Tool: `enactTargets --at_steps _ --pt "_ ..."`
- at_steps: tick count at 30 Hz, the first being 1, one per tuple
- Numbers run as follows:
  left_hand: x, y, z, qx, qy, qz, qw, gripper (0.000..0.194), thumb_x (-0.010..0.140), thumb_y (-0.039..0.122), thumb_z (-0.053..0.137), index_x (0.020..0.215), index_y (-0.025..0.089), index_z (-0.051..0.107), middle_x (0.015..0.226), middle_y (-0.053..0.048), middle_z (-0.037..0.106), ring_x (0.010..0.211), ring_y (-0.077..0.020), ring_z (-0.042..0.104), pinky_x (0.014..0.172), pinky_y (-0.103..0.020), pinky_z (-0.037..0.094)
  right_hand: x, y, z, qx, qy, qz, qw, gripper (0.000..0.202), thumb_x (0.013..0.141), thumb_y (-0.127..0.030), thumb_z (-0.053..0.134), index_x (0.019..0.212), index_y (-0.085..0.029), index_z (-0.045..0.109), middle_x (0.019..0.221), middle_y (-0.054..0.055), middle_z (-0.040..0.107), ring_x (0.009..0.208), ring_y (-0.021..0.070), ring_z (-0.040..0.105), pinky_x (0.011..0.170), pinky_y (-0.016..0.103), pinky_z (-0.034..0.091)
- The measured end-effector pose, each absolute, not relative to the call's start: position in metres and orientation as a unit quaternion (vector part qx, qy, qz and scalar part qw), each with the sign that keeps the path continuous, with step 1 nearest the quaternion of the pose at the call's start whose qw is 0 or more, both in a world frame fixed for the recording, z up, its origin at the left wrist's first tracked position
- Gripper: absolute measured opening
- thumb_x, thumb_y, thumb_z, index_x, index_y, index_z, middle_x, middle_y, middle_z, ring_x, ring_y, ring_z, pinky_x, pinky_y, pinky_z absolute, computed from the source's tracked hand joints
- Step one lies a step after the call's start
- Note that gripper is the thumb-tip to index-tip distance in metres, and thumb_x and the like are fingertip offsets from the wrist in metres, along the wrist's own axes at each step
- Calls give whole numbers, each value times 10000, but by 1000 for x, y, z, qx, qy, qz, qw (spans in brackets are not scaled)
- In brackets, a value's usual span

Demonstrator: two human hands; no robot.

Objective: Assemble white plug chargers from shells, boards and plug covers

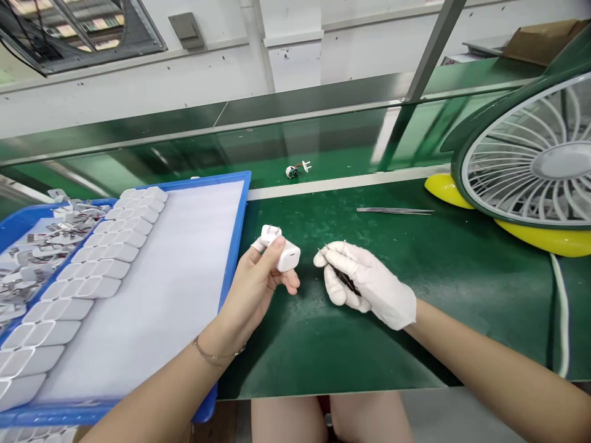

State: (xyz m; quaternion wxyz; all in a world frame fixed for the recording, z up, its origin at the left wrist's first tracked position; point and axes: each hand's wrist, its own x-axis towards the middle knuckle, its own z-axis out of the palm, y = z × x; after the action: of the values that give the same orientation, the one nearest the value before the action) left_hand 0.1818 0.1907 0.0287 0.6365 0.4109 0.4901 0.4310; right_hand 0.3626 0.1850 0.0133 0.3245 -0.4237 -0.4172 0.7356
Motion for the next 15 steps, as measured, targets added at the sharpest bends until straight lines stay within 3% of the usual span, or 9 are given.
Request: enactTargets --at_steps 3,5,8,11,15 --pt "178 197 24 365 493 444 653 377 864 491 549 716 147 591 507 -2 589 412 -47 497 458 -133 438 363 189 8 -455 -447 668 383 347 934 -512 437 999 -188 542 623 -15 609 384 61 304 315 153 221" --pt "177 199 22 344 492 456 657 375 861 484 557 698 148 598 512 3 588 397 -32 474 446 -118 425 364 191 3 -480 -485 612 400 356 933 -480 441 1128 -196 526 850 31 668 468 80 394 374 185 307" --pt "176 200 21 322 491 469 660 356 845 475 582 709 147 605 551 2 606 390 -27 468 415 -115 411 368 194 -5 -531 -578 488 382 417 900 -367 487 1297 -240 462 1212 61 590 870 169 580 702 297 504" --pt "177 201 21 325 486 477 656 364 831 487 597 715 142 588 593 -4 625 388 -25 473 405 -121 415 372 199 -15 -568 -660 335 360 489 873 -325 498 1350 -233 444 1407 80 438 1242 261 443 1036 454 385" --pt "177 200 22 363 476 485 638 386 802 511 622 742 134 565 642 -13 630 391 -42 497 384 -156 420 374 208 -32 -535 -756 118 357 493 888 -288 468 1360 -153 422 1444 138 391 1341 287 337 1111 494 307"
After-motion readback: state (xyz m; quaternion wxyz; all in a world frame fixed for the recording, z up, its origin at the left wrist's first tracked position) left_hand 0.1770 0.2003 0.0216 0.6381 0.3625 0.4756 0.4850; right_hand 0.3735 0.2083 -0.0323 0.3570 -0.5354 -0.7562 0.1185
